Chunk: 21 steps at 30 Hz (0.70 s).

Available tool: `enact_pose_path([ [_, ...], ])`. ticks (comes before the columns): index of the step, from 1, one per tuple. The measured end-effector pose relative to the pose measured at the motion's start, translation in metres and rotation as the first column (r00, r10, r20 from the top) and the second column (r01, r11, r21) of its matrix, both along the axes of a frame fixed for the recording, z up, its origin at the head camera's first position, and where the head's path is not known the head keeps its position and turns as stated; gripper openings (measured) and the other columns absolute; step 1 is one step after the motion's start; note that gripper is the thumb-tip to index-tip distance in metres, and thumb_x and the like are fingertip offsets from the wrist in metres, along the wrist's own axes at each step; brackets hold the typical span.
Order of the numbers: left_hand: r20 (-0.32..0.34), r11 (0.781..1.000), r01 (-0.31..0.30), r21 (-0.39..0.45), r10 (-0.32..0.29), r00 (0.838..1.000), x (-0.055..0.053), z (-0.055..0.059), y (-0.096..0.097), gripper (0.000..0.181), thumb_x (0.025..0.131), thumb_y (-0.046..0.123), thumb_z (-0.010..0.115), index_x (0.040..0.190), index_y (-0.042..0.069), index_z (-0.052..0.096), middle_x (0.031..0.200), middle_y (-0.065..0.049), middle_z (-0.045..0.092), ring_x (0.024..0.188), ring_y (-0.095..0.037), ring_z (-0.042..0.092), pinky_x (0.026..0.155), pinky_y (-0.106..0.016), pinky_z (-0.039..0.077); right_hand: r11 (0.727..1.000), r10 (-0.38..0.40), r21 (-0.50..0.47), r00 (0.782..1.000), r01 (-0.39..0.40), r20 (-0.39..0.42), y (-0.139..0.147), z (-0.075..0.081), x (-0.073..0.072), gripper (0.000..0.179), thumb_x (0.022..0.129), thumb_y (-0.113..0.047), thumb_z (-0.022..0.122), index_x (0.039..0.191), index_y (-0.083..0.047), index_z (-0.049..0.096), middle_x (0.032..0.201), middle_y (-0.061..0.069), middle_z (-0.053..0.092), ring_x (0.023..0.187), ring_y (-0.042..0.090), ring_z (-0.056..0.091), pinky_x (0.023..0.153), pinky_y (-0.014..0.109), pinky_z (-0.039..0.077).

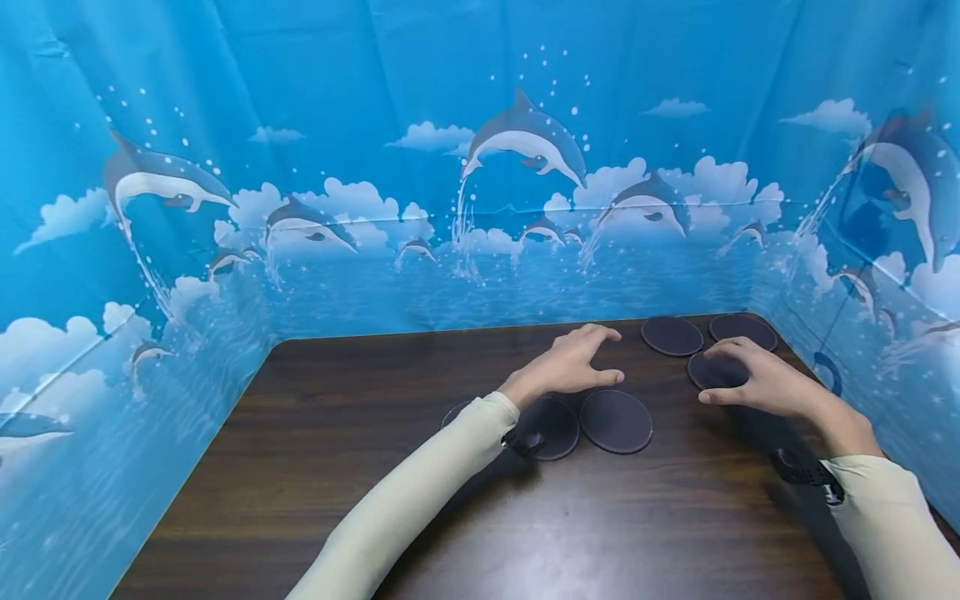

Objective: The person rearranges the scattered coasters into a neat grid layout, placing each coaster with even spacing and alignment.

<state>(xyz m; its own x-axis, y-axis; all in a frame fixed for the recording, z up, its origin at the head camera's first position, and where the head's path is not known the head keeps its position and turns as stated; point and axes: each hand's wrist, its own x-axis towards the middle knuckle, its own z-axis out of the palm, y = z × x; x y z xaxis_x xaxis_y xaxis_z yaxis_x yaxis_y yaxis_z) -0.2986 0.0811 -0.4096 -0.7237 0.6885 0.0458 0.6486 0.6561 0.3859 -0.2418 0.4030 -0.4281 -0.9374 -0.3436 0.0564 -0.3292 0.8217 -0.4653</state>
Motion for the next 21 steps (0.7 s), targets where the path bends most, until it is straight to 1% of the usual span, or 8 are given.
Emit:
enact_pose_path([
  [3, 0.029, 1.0, -0.008, -0.015, 0.008, 1.0, -0.012, 0.004, 0.011, 0.06, 0.099, 0.049, 0.063, 0.152, 0.025, 0.047, 0.153, 0.005, 0.041, 0.14, -0.011, 0.038, 0.11, -0.041, 0.031, 1.0, 0.0, -0.01, 1.0, 0.0, -0.001, 0.008, -0.003, 0.002, 0.075, 0.087, -0.037, 0.083, 0.14, 0.007, 0.051, 0.144, 0.034, 0.033, 0.126, 0.058, 0.035, 0.087, 0.075, 0.037],
  [5, 0.046, 0.999, -0.022, -0.034, 0.023, 0.999, -0.017, 0.006, 0.019, 0.06, 0.099, 0.051, 0.064, 0.151, 0.027, 0.047, 0.153, 0.007, 0.041, 0.139, -0.009, 0.038, 0.107, -0.039, 0.032, 1.0, -0.004, -0.026, 1.0, 0.004, -0.001, 0.013, -0.006, 0.005, 0.075, 0.087, -0.035, 0.083, 0.14, 0.008, 0.05, 0.144, 0.034, 0.033, 0.126, 0.058, 0.034, 0.086, 0.075, 0.036],
  [7, 0.057, 0.998, -0.042, -0.045, 0.045, 0.997, -0.019, 0.007, 0.028, 0.062, 0.098, 0.052, 0.064, 0.152, 0.029, 0.045, 0.152, 0.009, 0.041, 0.138, -0.008, 0.039, 0.105, -0.037, 0.033, 0.999, -0.034, -0.021, 0.999, 0.035, 0.01, 0.017, -0.011, 0.005, 0.077, 0.088, -0.036, 0.081, 0.141, 0.009, 0.048, 0.144, 0.036, 0.031, 0.126, 0.06, 0.032, 0.086, 0.076, 0.035],
  [10, 0.065, 0.995, -0.085, -0.053, 0.088, 0.994, -0.019, 0.005, 0.043, 0.066, 0.096, 0.055, 0.065, 0.154, 0.031, 0.042, 0.151, 0.012, 0.041, 0.138, -0.009, 0.038, 0.104, -0.035, 0.032, 0.995, -0.093, -0.02, 0.994, 0.094, 0.049, 0.024, -0.021, 0.003, 0.081, 0.091, -0.04, 0.078, 0.143, 0.012, 0.043, 0.144, 0.041, 0.026, 0.126, 0.064, 0.027, 0.085, 0.078, 0.032],
  [12, 0.073, 0.992, -0.106, -0.068, 0.111, 0.991, -0.019, 0.001, 0.054, 0.068, 0.096, 0.057, 0.064, 0.155, 0.033, 0.041, 0.151, 0.013, 0.039, 0.138, -0.009, 0.035, 0.104, -0.033, 0.03, 0.989, -0.147, -0.021, 0.986, 0.149, 0.083, 0.03, -0.028, 0.002, 0.085, 0.094, -0.043, 0.074, 0.145, 0.014, 0.037, 0.143, 0.045, 0.021, 0.124, 0.066, 0.027, 0.085, 0.078, 0.032],
  [14, 0.08, 0.988, -0.12, -0.096, 0.127, 0.989, -0.018, -0.005, 0.066, 0.068, 0.095, 0.059, 0.064, 0.154, 0.035, 0.041, 0.15, 0.014, 0.038, 0.137, -0.008, 0.034, 0.103, -0.031, 0.029, 0.983, -0.176, -0.032, 0.98, 0.18, 0.098, 0.038, -0.035, 0.002, 0.088, 0.096, -0.042, 0.071, 0.146, 0.018, 0.032, 0.141, 0.048, 0.019, 0.122, 0.068, 0.028, 0.085, 0.078, 0.033],
  [18, 0.088, 0.977, -0.149, -0.151, 0.164, 0.983, -0.016, -0.013, 0.086, 0.064, 0.094, 0.061, 0.064, 0.151, 0.04, 0.044, 0.15, 0.017, 0.035, 0.134, -0.006, 0.032, 0.102, -0.03, 0.027, 0.969, -0.244, -0.02, 0.967, 0.246, 0.073, 0.051, -0.046, 0.003, 0.093, 0.097, -0.044, 0.069, 0.145, 0.023, 0.024, 0.139, 0.052, 0.017, 0.115, 0.068, 0.031, 0.083, 0.078, 0.034],
  [21, 0.069, 0.961, -0.192, -0.198, 0.209, 0.976, -0.016, -0.018, 0.097, 0.059, 0.093, 0.063, 0.063, 0.147, 0.044, 0.046, 0.148, 0.018, 0.034, 0.133, -0.006, 0.029, 0.101, -0.029, 0.025, 0.96, -0.279, -0.012, 0.959, 0.28, 0.048, 0.056, -0.055, 0.001, 0.097, 0.097, -0.046, 0.068, 0.146, 0.023, 0.022, 0.139, 0.052, 0.016, 0.114, 0.067, 0.029, 0.082, 0.078, 0.033],
])
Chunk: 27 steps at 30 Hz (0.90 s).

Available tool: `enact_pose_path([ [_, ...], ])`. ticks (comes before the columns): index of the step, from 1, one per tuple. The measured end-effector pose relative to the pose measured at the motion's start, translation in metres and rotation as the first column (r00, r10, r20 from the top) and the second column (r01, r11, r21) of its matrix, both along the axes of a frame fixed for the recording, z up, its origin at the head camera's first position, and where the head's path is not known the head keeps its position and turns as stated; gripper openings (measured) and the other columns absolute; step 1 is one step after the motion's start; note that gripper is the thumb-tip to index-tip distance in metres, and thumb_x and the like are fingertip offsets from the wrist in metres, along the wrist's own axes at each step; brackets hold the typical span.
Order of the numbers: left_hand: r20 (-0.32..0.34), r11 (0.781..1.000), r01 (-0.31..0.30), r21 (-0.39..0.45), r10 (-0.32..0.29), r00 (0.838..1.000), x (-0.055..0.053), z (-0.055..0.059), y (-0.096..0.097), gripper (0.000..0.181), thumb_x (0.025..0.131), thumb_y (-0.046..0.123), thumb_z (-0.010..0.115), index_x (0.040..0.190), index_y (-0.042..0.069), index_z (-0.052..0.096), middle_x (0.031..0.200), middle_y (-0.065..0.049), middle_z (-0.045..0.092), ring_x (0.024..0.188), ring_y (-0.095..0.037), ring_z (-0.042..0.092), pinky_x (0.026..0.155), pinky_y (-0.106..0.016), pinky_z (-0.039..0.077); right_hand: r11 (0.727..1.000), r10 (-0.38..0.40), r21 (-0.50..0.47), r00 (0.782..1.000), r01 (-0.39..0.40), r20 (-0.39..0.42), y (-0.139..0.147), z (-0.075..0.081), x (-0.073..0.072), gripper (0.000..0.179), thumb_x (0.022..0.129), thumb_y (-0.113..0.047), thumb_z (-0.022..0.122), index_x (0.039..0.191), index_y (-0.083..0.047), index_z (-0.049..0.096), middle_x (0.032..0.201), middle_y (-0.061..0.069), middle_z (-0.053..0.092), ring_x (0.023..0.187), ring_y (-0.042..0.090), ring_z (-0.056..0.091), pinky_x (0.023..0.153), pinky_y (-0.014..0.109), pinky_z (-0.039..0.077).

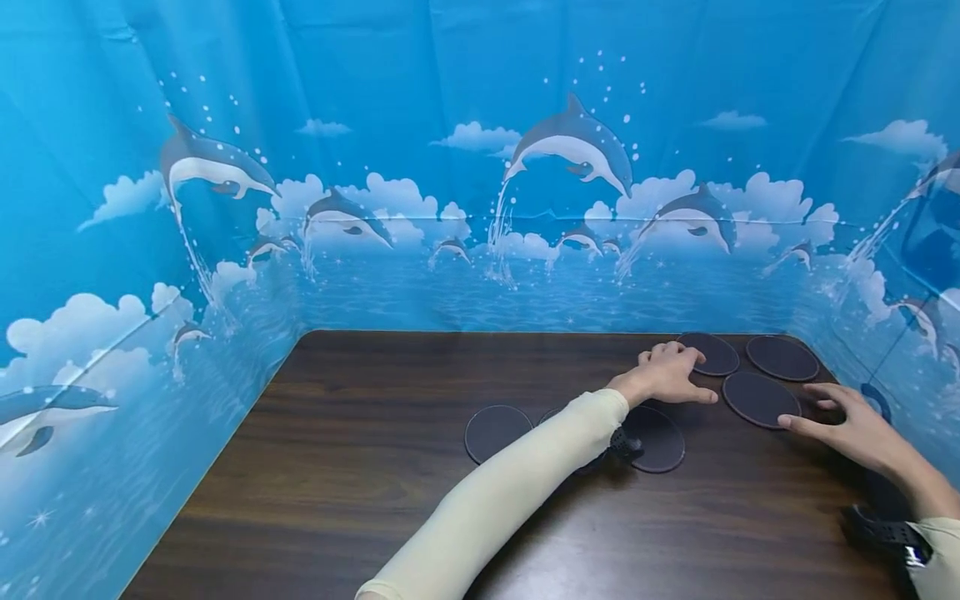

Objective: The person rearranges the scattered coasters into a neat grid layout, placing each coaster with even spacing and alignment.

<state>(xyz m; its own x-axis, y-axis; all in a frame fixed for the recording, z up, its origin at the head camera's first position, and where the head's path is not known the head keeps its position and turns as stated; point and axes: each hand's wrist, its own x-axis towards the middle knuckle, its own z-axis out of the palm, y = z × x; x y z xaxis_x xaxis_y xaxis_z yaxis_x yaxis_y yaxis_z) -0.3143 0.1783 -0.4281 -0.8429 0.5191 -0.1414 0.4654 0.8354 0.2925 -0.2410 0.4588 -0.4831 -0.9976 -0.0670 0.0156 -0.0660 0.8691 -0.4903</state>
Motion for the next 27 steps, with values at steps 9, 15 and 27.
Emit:
enact_pose_path([
  [9, 0.022, 0.992, -0.057, -0.111, 0.06, 0.998, -0.011, -0.02, 0.015, 0.056, 0.092, 0.068, 0.061, 0.143, 0.05, 0.045, 0.148, 0.017, 0.03, 0.131, -0.008, 0.022, 0.1, -0.03, 0.02, 0.998, -0.051, -0.033, 0.999, 0.051, -0.003, 0.002, -0.013, -0.002, 0.097, 0.098, -0.05, 0.063, 0.145, 0.025, 0.023, 0.149, 0.049, 0.004, 0.132, 0.072, 0.007, 0.089, 0.082, 0.023],
  [15, -0.004, 0.99, -0.1, -0.1, 0.1, 0.995, -0.019, -0.03, 0.018, 0.047, 0.088, 0.068, 0.066, 0.128, 0.047, 0.053, 0.145, 0.014, 0.031, 0.134, -0.01, 0.023, 0.104, -0.033, 0.021, 0.999, -0.032, -0.02, 0.999, 0.031, -0.013, -0.003, -0.01, -0.007, 0.096, 0.097, -0.048, 0.066, 0.146, 0.023, 0.025, 0.15, 0.048, 0.004, 0.134, 0.07, 0.004, 0.089, 0.083, 0.022],
  [27, -0.051, 0.987, -0.063, -0.146, 0.056, 0.997, -0.015, -0.035, 0.023, 0.063, 0.083, 0.077, 0.064, 0.14, 0.056, 0.049, 0.164, 0.011, 0.01, 0.149, -0.015, 0.0, 0.114, -0.037, 0.01, 0.998, 0.015, -0.059, 0.998, -0.018, -0.053, -0.007, -0.016, -0.003, 0.084, 0.095, -0.042, 0.073, 0.143, 0.018, 0.039, 0.152, 0.044, 0.009, 0.136, 0.068, 0.005, 0.088, 0.082, 0.021],
])
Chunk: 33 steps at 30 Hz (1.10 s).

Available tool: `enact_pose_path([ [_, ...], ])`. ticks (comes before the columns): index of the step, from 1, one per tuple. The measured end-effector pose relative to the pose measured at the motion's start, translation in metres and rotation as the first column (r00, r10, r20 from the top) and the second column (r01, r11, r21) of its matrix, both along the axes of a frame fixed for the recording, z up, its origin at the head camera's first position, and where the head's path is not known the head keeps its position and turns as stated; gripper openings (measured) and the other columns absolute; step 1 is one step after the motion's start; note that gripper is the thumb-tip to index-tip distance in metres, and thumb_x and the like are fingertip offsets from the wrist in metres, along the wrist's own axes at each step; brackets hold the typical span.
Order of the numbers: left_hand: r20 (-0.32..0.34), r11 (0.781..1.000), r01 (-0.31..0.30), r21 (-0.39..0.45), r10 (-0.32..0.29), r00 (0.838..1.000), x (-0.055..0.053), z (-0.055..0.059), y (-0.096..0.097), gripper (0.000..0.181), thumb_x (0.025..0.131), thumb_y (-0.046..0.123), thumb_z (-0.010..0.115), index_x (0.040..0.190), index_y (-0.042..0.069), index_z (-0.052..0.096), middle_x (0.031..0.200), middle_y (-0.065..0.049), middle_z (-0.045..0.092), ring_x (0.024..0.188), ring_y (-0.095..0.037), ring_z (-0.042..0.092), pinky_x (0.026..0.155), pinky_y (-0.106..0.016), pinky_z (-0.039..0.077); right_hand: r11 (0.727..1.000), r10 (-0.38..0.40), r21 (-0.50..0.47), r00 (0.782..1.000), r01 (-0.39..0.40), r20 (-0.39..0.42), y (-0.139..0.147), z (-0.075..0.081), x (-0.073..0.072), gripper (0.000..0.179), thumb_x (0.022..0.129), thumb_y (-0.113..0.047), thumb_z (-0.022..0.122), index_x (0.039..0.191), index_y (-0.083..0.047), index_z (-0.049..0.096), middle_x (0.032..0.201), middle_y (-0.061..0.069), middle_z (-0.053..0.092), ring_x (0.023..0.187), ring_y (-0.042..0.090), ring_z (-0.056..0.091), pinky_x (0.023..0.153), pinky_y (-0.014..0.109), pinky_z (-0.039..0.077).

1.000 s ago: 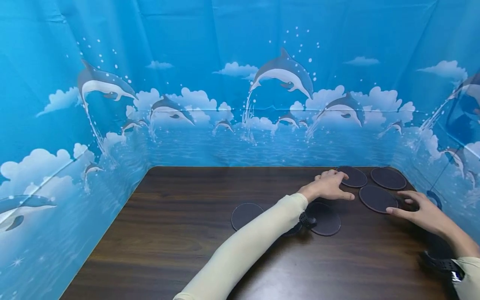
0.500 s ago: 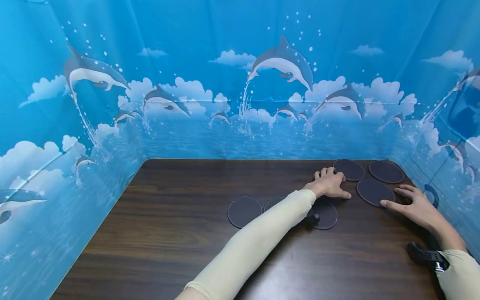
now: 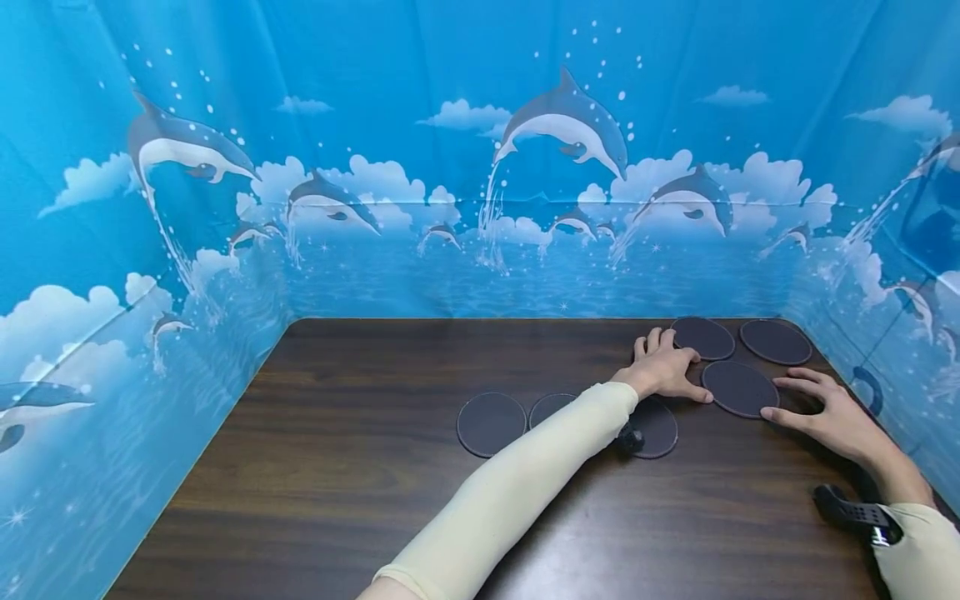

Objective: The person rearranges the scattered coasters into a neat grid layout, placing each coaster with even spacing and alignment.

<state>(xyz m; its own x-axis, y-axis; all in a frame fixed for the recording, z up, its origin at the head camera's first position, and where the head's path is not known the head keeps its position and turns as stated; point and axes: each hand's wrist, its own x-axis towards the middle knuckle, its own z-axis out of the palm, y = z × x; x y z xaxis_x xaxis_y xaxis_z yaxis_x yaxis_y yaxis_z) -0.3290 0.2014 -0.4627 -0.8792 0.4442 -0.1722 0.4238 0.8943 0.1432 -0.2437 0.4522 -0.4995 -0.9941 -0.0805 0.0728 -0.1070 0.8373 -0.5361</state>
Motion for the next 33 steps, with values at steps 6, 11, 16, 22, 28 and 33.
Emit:
enact_pose_path([
  [6, -0.009, 0.999, 0.027, 0.03, -0.026, 1.0, -0.002, 0.0, 0.003, 0.057, 0.083, 0.074, 0.067, 0.136, 0.056, 0.055, 0.165, 0.009, 0.012, 0.15, -0.017, -0.002, 0.114, -0.039, 0.009, 0.998, 0.058, 0.008, 0.998, -0.058, -0.001, 0.0, 0.003, -0.002, 0.087, 0.089, -0.039, 0.08, 0.144, 0.016, 0.04, 0.152, 0.042, 0.014, 0.135, 0.068, 0.009, 0.086, 0.08, 0.023],
  [11, -0.027, 0.998, 0.04, 0.039, -0.039, 0.999, -0.005, 0.004, 0.006, 0.054, 0.084, 0.071, 0.068, 0.136, 0.058, 0.056, 0.159, 0.013, 0.021, 0.144, -0.013, 0.007, 0.11, -0.037, 0.013, 0.997, 0.073, -0.013, 0.997, -0.073, 0.008, 0.0, 0.008, -0.005, 0.087, 0.089, -0.039, 0.08, 0.145, 0.015, 0.04, 0.153, 0.042, 0.014, 0.135, 0.068, 0.01, 0.086, 0.08, 0.024],
  [16, -0.034, 0.998, 0.05, 0.038, -0.049, 0.998, 0.002, 0.001, 0.005, 0.056, 0.082, 0.071, 0.071, 0.135, 0.057, 0.057, 0.155, 0.014, 0.029, 0.143, -0.013, 0.012, 0.108, -0.037, 0.015, 0.997, 0.072, -0.024, 0.997, -0.071, 0.039, -0.001, 0.007, -0.002, 0.086, 0.089, -0.042, 0.08, 0.144, 0.013, 0.044, 0.152, 0.041, 0.02, 0.133, 0.068, 0.016, 0.086, 0.078, 0.027],
  [22, -0.038, 0.996, 0.058, 0.067, -0.056, 0.998, 0.001, 0.001, 0.006, 0.053, 0.081, 0.069, 0.074, 0.131, 0.055, 0.062, 0.154, 0.014, 0.03, 0.143, -0.012, 0.012, 0.108, -0.035, 0.016, 0.998, 0.055, -0.012, 0.998, -0.055, 0.012, -0.001, 0.006, -0.001, 0.087, 0.088, -0.044, 0.08, 0.143, 0.012, 0.045, 0.15, 0.041, 0.023, 0.131, 0.067, 0.02, 0.085, 0.077, 0.028],
  [28, -0.058, 0.997, 0.051, 0.065, -0.048, 0.997, 0.002, 0.005, 0.007, 0.052, 0.081, 0.068, 0.075, 0.13, 0.052, 0.063, 0.154, 0.014, 0.029, 0.141, -0.01, 0.015, 0.102, -0.031, 0.022, 0.998, 0.054, -0.016, 0.998, -0.055, -0.029, -0.003, 0.008, -0.002, 0.087, 0.087, -0.042, 0.082, 0.145, 0.009, 0.043, 0.148, 0.039, 0.029, 0.129, 0.065, 0.027, 0.085, 0.076, 0.031],
  [33, -0.05, 0.996, 0.056, 0.067, -0.053, 0.997, 0.008, 0.0, 0.007, 0.045, 0.082, 0.066, 0.075, 0.121, 0.046, 0.069, 0.156, 0.014, 0.029, 0.142, -0.01, 0.017, 0.099, -0.03, 0.025, 0.994, 0.101, -0.035, 0.993, -0.103, -0.054, -0.002, 0.009, 0.002, 0.081, 0.087, -0.034, 0.084, 0.145, 0.008, 0.046, 0.147, 0.038, 0.033, 0.126, 0.062, 0.033, 0.085, 0.074, 0.033],
])
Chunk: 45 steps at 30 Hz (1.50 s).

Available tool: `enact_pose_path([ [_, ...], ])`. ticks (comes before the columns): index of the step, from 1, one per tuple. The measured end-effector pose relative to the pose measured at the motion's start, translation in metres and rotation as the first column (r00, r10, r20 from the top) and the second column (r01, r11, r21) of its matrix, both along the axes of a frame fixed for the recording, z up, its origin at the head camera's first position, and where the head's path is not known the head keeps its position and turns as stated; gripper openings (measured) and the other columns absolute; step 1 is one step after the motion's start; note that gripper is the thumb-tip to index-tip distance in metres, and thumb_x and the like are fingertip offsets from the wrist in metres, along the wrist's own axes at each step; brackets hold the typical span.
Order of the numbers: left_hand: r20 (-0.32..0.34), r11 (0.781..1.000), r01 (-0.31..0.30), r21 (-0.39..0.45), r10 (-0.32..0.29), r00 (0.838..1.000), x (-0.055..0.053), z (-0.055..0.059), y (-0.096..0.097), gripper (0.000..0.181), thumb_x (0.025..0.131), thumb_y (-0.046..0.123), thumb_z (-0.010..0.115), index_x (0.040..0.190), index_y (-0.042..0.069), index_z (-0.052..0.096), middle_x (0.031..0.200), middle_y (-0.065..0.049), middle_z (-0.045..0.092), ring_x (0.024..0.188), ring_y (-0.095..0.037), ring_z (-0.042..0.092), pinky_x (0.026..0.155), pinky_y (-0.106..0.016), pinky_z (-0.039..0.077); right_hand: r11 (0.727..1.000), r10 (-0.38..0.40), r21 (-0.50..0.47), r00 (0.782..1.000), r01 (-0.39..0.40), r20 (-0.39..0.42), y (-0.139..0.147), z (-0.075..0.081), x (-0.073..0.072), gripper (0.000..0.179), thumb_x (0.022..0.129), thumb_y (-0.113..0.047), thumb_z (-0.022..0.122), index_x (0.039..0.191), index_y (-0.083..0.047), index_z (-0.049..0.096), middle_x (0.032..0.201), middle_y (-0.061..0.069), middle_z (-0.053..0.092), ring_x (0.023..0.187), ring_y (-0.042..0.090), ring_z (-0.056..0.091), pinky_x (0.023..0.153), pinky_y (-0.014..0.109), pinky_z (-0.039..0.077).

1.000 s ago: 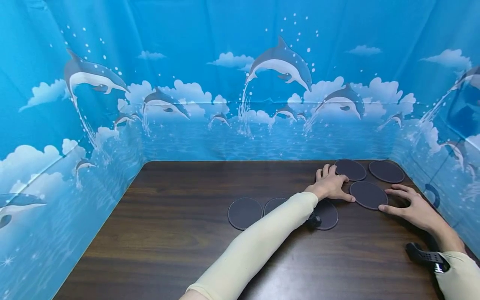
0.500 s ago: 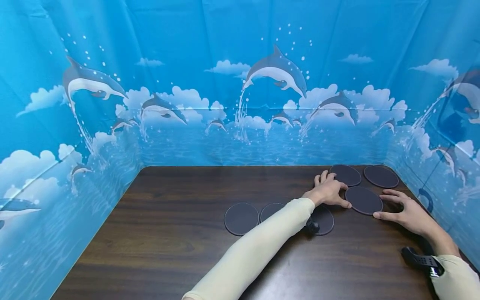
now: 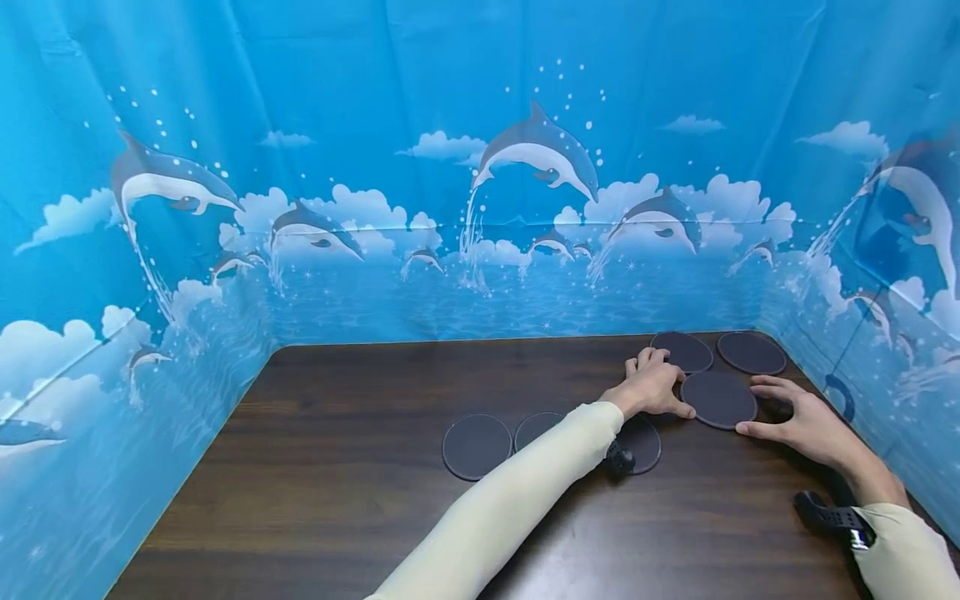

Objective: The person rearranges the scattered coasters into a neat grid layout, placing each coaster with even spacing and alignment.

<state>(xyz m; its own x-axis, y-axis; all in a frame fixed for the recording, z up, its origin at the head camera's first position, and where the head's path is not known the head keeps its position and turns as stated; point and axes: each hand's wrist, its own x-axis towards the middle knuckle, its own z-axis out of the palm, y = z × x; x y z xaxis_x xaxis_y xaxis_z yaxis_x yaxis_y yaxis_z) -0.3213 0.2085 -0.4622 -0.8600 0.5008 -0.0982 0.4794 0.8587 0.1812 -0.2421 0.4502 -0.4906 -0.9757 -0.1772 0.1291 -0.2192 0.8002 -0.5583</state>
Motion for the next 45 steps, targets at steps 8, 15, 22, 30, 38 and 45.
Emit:
enact_pose_path([
  [8, -0.002, 0.998, 0.037, -0.044, -0.038, 0.999, -0.002, -0.001, 0.002, 0.041, 0.082, 0.068, 0.073, 0.111, 0.039, 0.07, 0.157, 0.014, 0.029, 0.143, -0.011, 0.019, 0.096, -0.031, 0.026, 1.0, 0.013, -0.015, 1.0, -0.013, 0.012, 0.0, 0.001, 0.0, 0.08, 0.088, -0.034, 0.083, 0.146, 0.006, 0.046, 0.149, 0.037, 0.032, 0.129, 0.063, 0.029, 0.087, 0.077, 0.031],
  [15, 0.015, 0.997, 0.073, -0.007, -0.073, 0.997, -0.002, 0.003, 0.002, 0.041, 0.082, 0.067, 0.074, 0.109, 0.036, 0.07, 0.157, 0.014, 0.03, 0.143, -0.011, 0.021, 0.095, -0.03, 0.027, 0.999, 0.003, -0.034, 1.0, -0.003, -0.003, 0.001, 0.002, 0.002, 0.078, 0.087, -0.033, 0.083, 0.145, 0.006, 0.048, 0.147, 0.036, 0.036, 0.129, 0.063, 0.03, 0.086, 0.076, 0.031],
  [22, 0.008, 0.995, 0.096, 0.034, -0.096, 0.995, -0.006, 0.009, -0.015, 0.036, 0.083, 0.064, 0.075, 0.094, 0.031, 0.069, 0.152, 0.015, 0.038, 0.137, -0.011, 0.031, 0.088, -0.029, 0.029, 0.998, -0.011, -0.063, 0.999, 0.009, -0.036, -0.011, 0.001, 0.001, 0.08, 0.088, -0.036, 0.082, 0.148, 0.003, 0.047, 0.135, 0.034, 0.051, 0.122, 0.056, 0.044, 0.085, 0.074, 0.036],
  [30, -0.02, 0.983, 0.166, 0.079, -0.164, 0.986, -0.008, 0.032, -0.038, 0.061, 0.083, 0.065, 0.074, 0.132, 0.031, 0.065, 0.15, 0.013, 0.041, 0.134, -0.01, 0.035, 0.092, -0.029, 0.03, 0.996, -0.025, -0.083, 0.998, 0.02, -0.056, -0.024, 0.023, 0.001, 0.079, 0.089, -0.034, 0.082, 0.15, 0.0, 0.045, 0.136, 0.03, 0.052, 0.117, 0.05, 0.052, 0.077, 0.031, 0.052],
  [38, -0.061, 0.975, 0.189, 0.118, -0.183, 0.981, -0.011, 0.052, -0.064, 0.065, 0.083, 0.065, 0.074, 0.136, 0.028, 0.065, 0.155, 0.012, 0.037, 0.139, -0.011, 0.03, 0.1, -0.032, 0.027, 0.991, -0.039, -0.128, 0.996, 0.029, -0.082, -0.047, 0.043, -0.005, 0.08, 0.087, -0.035, 0.085, 0.152, -0.007, 0.047, 0.139, 0.022, 0.051, 0.107, 0.012, 0.054, 0.072, 0.012, 0.042],
  [45, -0.063, 0.971, 0.162, 0.178, -0.153, 0.986, 0.004, 0.059, -0.088, 0.067, 0.083, 0.066, 0.074, 0.138, 0.029, 0.062, 0.155, 0.016, 0.035, 0.142, -0.009, 0.027, 0.102, -0.032, 0.026, 0.986, -0.023, -0.167, 0.997, 0.01, -0.08, -0.064, 0.05, 0.002, 0.08, 0.085, -0.032, 0.086, 0.152, -0.011, 0.048, 0.14, 0.016, 0.051, 0.107, 0.009, 0.051, 0.075, 0.007, 0.04],
])
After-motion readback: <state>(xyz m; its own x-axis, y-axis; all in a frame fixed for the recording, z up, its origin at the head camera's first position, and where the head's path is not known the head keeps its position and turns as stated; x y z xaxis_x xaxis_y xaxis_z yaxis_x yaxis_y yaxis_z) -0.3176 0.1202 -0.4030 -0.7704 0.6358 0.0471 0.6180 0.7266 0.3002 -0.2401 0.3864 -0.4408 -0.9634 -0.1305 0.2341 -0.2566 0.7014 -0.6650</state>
